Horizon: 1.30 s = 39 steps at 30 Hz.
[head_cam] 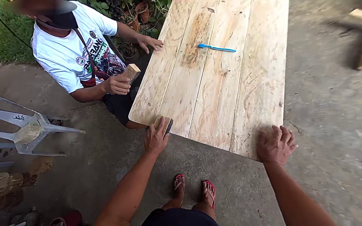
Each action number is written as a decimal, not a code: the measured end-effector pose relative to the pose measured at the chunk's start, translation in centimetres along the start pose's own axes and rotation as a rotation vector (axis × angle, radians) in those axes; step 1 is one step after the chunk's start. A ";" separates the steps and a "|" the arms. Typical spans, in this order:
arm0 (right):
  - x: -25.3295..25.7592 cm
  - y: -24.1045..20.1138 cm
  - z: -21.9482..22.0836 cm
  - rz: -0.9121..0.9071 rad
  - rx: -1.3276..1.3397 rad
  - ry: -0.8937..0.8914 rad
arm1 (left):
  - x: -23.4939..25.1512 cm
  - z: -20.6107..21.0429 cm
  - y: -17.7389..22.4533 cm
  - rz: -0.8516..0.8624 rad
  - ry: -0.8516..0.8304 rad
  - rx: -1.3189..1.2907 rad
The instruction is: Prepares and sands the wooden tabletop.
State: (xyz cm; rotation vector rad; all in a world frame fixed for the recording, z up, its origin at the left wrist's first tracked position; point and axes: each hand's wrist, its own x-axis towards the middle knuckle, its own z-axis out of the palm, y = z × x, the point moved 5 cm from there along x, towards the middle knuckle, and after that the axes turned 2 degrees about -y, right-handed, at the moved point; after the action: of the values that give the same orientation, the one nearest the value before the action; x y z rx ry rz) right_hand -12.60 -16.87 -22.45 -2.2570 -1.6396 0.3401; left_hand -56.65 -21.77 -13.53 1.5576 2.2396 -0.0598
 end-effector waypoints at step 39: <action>3.2 -13.1 4.4 -0.816 -0.004 -0.213 | -0.7 6.1 1.0 -0.767 0.893 -1.519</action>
State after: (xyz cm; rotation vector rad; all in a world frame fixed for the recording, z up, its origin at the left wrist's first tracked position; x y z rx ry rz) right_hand -24.68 -9.59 -21.32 -1.3981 -2.4779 0.3597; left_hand -53.67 -23.64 -18.65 -0.1914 2.0919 1.8617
